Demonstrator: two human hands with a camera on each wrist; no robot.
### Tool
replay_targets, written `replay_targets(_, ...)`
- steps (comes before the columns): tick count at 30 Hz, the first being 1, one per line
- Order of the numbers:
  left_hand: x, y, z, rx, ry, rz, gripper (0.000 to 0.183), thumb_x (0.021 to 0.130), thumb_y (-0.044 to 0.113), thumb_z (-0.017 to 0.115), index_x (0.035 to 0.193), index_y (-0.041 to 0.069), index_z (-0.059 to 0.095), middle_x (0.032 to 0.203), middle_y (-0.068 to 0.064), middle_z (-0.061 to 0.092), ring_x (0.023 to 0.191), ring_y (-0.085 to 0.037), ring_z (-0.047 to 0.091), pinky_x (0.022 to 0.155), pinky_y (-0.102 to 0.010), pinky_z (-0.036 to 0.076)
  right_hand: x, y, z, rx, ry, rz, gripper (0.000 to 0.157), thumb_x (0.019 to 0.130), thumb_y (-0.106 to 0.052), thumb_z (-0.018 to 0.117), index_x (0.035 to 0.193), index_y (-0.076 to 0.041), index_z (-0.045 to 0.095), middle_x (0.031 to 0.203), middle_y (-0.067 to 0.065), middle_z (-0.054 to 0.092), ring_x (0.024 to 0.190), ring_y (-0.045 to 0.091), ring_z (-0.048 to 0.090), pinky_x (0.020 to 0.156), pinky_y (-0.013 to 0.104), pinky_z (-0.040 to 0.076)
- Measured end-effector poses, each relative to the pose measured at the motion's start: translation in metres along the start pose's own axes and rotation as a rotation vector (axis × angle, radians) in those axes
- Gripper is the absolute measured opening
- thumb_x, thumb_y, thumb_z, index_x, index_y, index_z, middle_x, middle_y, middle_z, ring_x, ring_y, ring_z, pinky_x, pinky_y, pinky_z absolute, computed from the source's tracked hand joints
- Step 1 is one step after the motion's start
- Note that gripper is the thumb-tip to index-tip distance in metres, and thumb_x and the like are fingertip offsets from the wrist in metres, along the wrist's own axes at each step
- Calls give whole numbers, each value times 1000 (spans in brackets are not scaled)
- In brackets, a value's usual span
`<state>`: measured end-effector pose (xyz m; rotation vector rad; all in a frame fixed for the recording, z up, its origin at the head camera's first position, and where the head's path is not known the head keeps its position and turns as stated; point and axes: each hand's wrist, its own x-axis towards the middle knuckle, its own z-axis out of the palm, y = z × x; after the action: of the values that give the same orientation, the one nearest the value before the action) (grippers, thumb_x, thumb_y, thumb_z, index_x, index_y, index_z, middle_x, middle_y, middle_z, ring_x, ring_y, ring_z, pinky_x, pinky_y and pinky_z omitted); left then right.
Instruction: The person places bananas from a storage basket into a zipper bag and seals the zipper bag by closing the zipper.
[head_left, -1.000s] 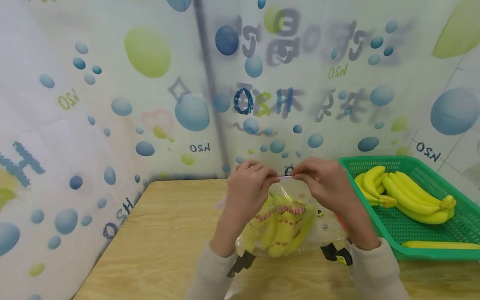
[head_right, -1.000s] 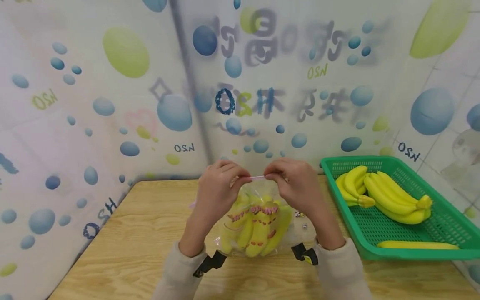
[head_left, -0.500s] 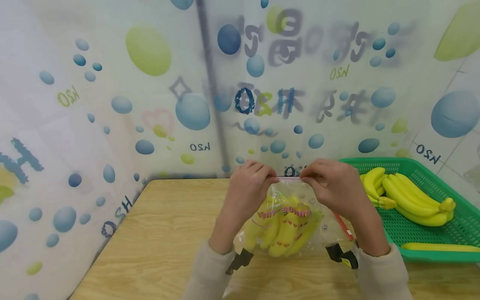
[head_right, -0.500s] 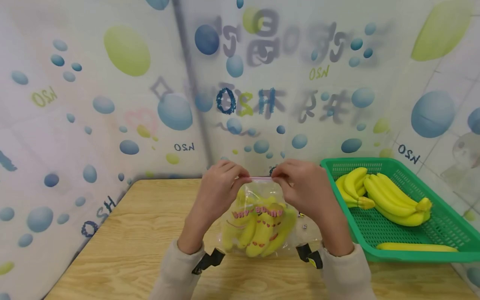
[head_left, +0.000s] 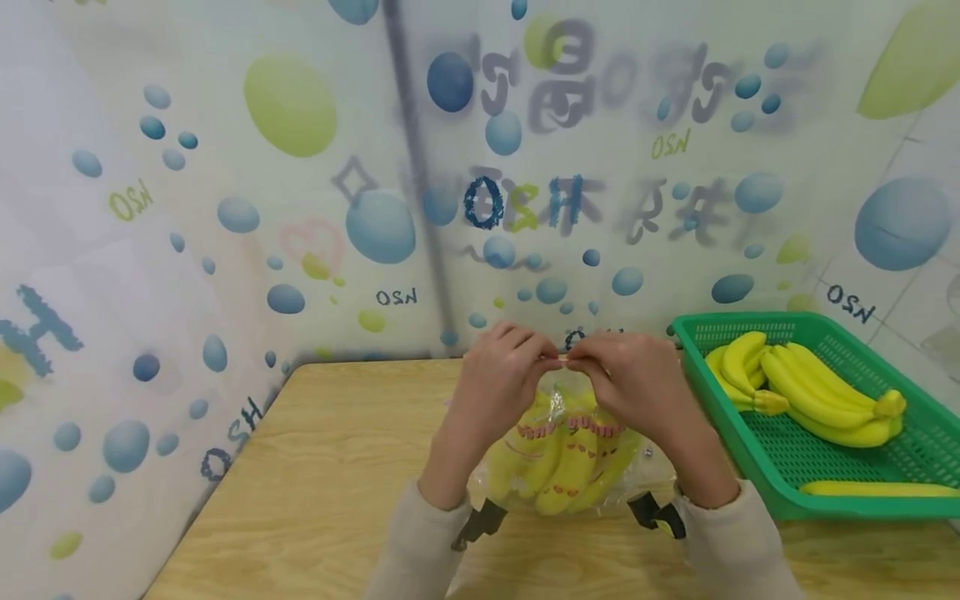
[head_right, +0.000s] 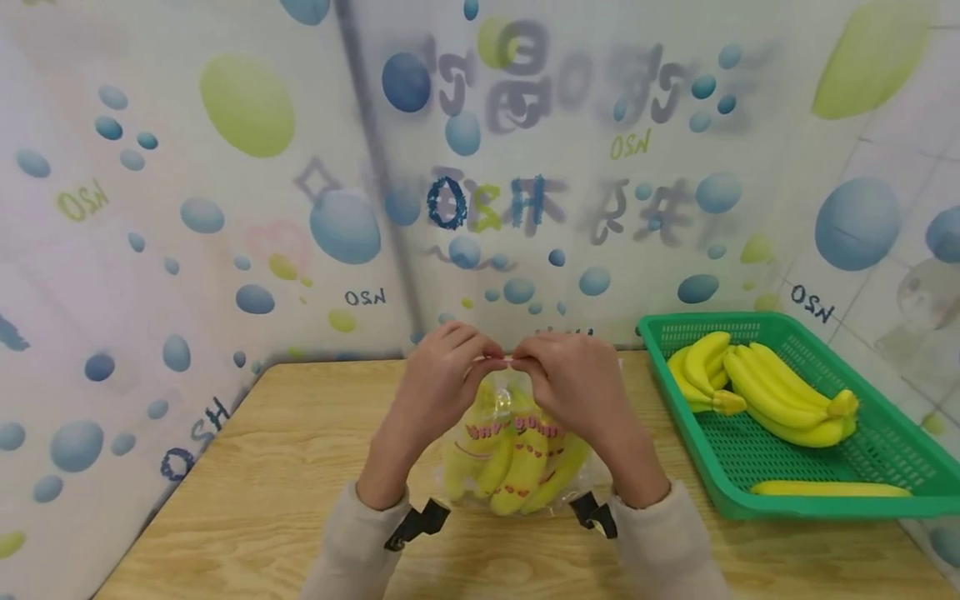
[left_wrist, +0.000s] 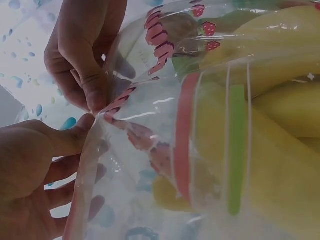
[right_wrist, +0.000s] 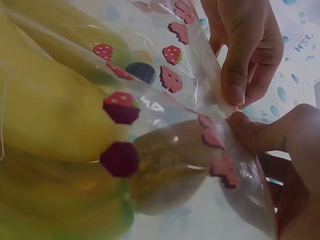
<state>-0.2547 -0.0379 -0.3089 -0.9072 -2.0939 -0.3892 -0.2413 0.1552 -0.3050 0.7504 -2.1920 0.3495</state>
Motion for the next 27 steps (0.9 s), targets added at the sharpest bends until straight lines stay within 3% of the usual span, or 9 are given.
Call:
replay_targets(12, -2, -17, -11, 10, -54, -87, 10, 87, 31, 70, 85, 22, 70, 87, 9, 69, 87, -13, 57, 75, -29, 49, -1, 13, -10, 54, -52, 64, 5, 86, -23, 72, 81, -21, 73, 70, -9, 67, 51, 1, 47, 49, 22, 37)
replay_targets(18, -2, -10, -6, 37, -57, -58, 12, 91, 29, 66, 87, 18, 68, 86, 7, 68, 85, -13, 60, 73, -28, 49, -2, 6, -9, 74, -93, 97, 7, 88, -23, 70, 86, -17, 73, 75, -6, 68, 55, 3, 52, 51, 23, 42)
replay_targets(23, -2, -5, -3, 51, -45, -13, 10, 91, 26, 66, 89, 17, 68, 86, 6, 66, 86, -12, 61, 75, -26, 50, -1, -5, -2, 88, -116, 47, 14, 92, -29, 64, 96, -18, 72, 80, -7, 67, 58, 4, 52, 55, 22, 44)
replay_targets(27, -1, -2, -4, 71, -34, 5, 9, 92, 26, 66, 90, 17, 68, 87, 7, 67, 88, -13, 62, 77, -26, 51, 0, -9, 5, 48, -78, 15, 13, 93, -26, 64, 97, -17, 72, 78, -6, 66, 54, 5, 49, 52, 21, 42)
